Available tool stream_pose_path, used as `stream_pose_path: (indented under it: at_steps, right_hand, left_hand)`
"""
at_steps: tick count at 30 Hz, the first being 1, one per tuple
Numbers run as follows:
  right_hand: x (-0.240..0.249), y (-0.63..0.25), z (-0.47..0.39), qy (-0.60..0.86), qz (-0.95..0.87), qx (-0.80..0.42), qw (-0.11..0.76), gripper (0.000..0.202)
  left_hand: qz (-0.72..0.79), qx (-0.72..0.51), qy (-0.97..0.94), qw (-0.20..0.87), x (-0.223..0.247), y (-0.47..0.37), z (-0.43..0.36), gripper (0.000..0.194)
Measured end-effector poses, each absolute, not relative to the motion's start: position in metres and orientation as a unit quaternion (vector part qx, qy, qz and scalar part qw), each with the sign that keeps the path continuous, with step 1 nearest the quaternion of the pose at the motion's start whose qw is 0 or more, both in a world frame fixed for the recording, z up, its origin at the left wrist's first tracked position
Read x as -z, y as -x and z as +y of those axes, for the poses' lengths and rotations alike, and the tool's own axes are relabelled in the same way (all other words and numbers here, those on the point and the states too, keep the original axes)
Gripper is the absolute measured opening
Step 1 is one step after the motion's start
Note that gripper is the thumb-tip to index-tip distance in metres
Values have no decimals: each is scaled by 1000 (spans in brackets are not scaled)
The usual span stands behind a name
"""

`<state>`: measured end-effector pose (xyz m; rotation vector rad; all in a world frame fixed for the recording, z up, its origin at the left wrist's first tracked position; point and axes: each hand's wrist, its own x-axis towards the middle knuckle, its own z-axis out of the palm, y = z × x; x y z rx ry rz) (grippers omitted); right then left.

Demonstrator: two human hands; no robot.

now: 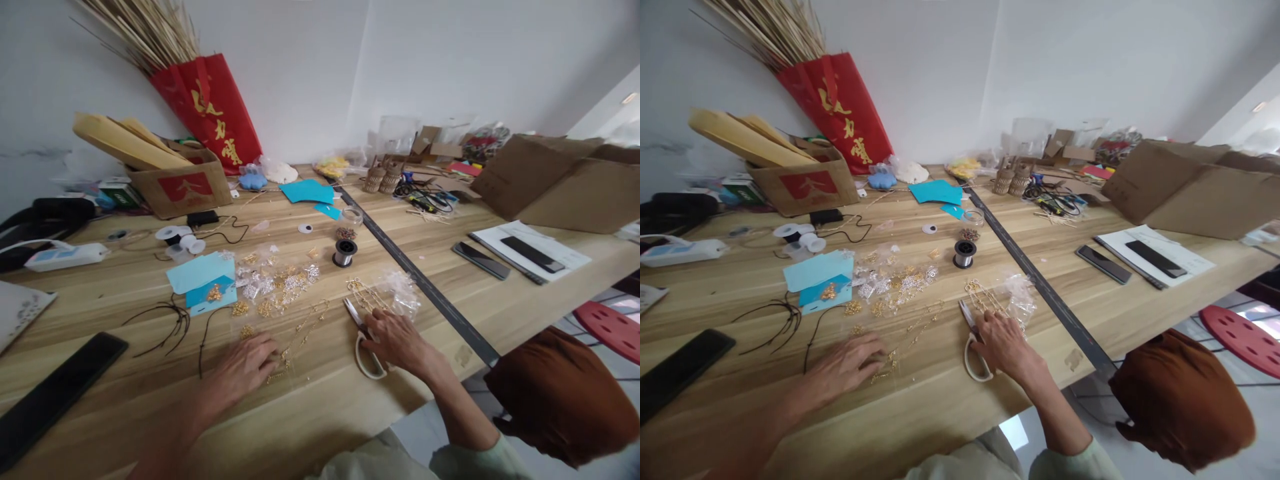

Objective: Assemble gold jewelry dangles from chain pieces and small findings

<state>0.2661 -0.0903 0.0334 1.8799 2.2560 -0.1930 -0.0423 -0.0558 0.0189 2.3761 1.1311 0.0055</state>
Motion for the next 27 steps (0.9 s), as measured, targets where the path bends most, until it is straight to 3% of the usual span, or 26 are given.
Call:
stream_pose_path:
  at_steps: [9,18,27]
  right_hand:
    - [-44,-229,-75,-524,851,43,12,8]
    - [-30,-162,-73,-318,945,72,27,12]
    - [-26,-175,-68,-385,918,90,-29,17]
  left_hand:
    - [440,24,-852,283,-22,46,-58,18]
    - [452,-4,-834,317,-18,52,-66,14]
    - [434,-48,-860,263,-16,49,-75,16]
